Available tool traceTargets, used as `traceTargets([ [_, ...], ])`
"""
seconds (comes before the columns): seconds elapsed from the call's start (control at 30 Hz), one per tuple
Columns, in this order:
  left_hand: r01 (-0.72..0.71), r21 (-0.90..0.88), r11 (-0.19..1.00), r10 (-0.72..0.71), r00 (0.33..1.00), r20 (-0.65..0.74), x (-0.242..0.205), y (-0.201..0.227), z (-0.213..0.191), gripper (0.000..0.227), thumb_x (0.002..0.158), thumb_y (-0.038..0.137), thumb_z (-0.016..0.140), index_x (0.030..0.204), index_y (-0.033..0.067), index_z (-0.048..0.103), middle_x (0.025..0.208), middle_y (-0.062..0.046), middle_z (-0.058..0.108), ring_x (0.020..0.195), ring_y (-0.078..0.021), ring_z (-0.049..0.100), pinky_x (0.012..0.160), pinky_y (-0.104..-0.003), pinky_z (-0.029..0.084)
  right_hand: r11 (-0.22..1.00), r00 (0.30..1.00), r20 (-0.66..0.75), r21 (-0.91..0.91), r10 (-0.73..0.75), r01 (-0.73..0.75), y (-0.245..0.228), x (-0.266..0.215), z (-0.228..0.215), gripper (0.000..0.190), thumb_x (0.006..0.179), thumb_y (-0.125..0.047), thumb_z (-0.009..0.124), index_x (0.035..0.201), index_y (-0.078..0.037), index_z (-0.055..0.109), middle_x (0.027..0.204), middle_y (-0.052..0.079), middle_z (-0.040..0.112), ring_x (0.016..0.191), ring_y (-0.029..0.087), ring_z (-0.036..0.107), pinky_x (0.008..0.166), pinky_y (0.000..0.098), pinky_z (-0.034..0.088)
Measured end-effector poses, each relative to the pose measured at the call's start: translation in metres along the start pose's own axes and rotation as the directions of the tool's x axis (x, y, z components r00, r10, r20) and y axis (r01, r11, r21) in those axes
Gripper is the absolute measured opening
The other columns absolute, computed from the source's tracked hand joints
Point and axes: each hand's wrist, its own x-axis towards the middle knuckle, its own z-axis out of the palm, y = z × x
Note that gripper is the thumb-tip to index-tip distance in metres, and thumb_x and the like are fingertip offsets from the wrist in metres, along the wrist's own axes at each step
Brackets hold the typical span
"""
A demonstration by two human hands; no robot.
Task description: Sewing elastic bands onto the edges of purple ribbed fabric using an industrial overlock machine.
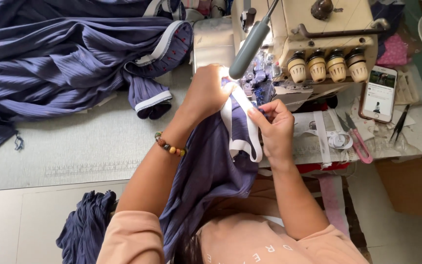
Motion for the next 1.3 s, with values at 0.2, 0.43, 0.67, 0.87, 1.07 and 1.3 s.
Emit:
traceTargets([
  [0.2, -0.012, -0.011, 1.000, 0.011, 0.996, -0.091, 0.029, 0.003, 0.002, 0.011, 0.077, 0.004, 0.060, 0.067, 0.0048, 0.058, 0.062, -0.007, 0.051, 0.056, -0.0331, 0.063, 0.063, -0.036, 0.056, 0.997, 0.997, -0.075, 0.078, -0.021, 0.027, 0.012, 0.010, 0.015, 0.028, 0.084, -0.008, 0.085, 0.088, -0.006, 0.057, 0.074, 0.000, 0.060, 0.062, 0.001, 0.047, 0.054, 0.0160, 0.041],
  [0.43, -0.078, -0.025, 0.997, 0.075, 0.992, -0.103, 0.028, -0.006, 0.008, 0.009, 0.069, 0.004, 0.058, 0.070, 0.0104, 0.052, 0.068, -0.005, 0.049, 0.060, -0.0241, 0.048, 0.056, -0.035, 0.031, 0.997, 0.996, -0.044, -0.022, -0.073, 0.072, -0.011, 0.000, 0.019, 0.027, 0.087, -0.006, 0.075, 0.089, -0.014, 0.049, 0.084, 0.001, 0.054, 0.077, 0.010, 0.051, 0.075, 0.0225, 0.044],
  [0.67, -0.079, -0.038, 0.996, 0.074, 0.991, -0.111, 0.028, -0.004, 0.006, 0.008, 0.070, 0.003, 0.060, 0.073, 0.0104, 0.058, 0.071, -0.005, 0.053, 0.061, -0.0236, 0.051, 0.057, -0.034, 0.033, 0.995, 0.995, 0.002, -0.027, -0.100, 0.100, -0.008, 0.003, 0.015, 0.029, 0.089, -0.006, 0.075, 0.093, -0.014, 0.047, 0.089, 0.002, 0.053, 0.082, 0.010, 0.051, 0.080, 0.0216, 0.044],
  [0.87, -0.060, -0.019, 0.998, 0.056, 0.985, -0.162, 0.024, 0.002, 0.007, 0.007, 0.076, 0.006, 0.061, 0.080, 0.0092, 0.067, 0.076, -0.005, 0.059, 0.061, -0.0266, 0.057, 0.057, -0.035, 0.039, 0.995, 0.995, 0.026, 0.009, -0.100, 0.100, -0.010, 0.004, 0.017, 0.029, 0.092, -0.006, 0.074, 0.094, -0.013, 0.046, 0.087, 0.000, 0.049, 0.077, 0.007, 0.048, 0.075, 0.0195, 0.044],
  [1.07, -0.153, 0.030, 0.988, 0.156, 0.974, -0.164, -0.067, 0.091, -0.034, 0.033, 0.084, 0.000, 0.062, 0.117, 0.0045, 0.058, 0.110, -0.015, 0.059, 0.097, -0.0353, 0.061, 0.085, -0.042, 0.049, 0.990, 0.987, 0.097, -0.045, -0.130, 0.135, -0.027, -0.010, 0.003, 0.034, 0.095, -0.002, 0.071, 0.118, -0.008, 0.046, 0.101, 0.005, 0.047, 0.094, 0.013, 0.053, 0.087, 0.0212, 0.049],
  [1.3, -0.222, -0.158, 0.962, 0.190, 0.963, -0.193, -0.145, 0.115, -0.054, 0.015, 0.095, 0.016, 0.057, 0.107, 0.0057, 0.058, 0.103, -0.013, 0.065, 0.093, -0.0323, 0.063, 0.084, -0.042, 0.048, 0.699, 0.766, 0.097, -0.351, -0.635, 0.624, -0.043, -0.046, -0.024, 0.032, 0.099, -0.007, 0.077, 0.117, 0.003, 0.052, 0.109, 0.013, 0.042, 0.087, 0.021, 0.045, 0.075, 0.0282, 0.045],
])
